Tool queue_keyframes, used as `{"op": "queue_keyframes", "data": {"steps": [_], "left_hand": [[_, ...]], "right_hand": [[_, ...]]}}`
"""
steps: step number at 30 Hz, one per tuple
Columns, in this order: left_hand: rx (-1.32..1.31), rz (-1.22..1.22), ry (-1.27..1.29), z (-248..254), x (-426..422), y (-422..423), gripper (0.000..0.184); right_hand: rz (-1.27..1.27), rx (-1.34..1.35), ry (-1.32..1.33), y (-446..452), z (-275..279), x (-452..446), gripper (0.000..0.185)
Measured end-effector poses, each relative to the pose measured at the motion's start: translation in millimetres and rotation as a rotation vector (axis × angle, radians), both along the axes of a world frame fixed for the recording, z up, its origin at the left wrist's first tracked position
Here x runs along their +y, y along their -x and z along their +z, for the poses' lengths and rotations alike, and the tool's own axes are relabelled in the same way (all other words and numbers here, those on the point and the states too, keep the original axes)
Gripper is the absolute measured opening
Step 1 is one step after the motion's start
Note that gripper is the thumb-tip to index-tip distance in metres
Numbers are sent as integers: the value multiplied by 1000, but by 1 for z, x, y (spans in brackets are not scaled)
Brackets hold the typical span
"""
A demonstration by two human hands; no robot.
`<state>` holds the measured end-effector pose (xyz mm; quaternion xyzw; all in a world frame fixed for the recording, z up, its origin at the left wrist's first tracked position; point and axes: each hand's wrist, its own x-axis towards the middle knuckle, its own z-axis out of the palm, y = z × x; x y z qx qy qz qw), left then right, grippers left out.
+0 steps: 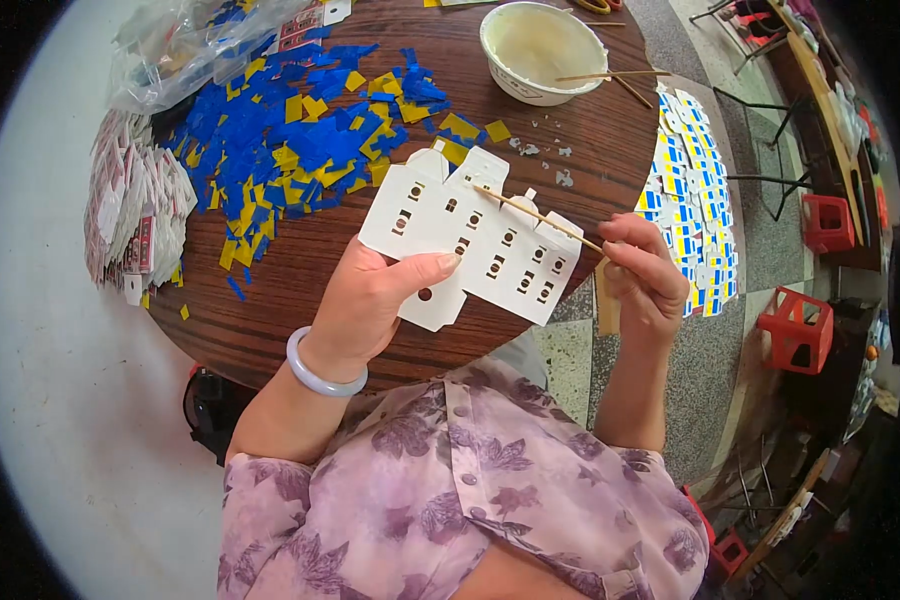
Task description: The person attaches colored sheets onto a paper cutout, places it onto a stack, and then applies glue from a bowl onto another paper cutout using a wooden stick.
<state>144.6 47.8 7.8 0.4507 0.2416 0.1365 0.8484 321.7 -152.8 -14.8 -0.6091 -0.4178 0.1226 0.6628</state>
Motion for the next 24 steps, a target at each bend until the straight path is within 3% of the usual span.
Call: {"op": "queue_keyframes", "data": {"steps": [16, 24], "left_hand": [[11, 1, -10, 4, 1, 0, 29], [5, 29, 8, 4, -1, -2, 33]], "right_hand": [[-9, -131, 30, 0, -1, 2, 21], [-95, 146, -128, 3, -8, -16, 20]]}}
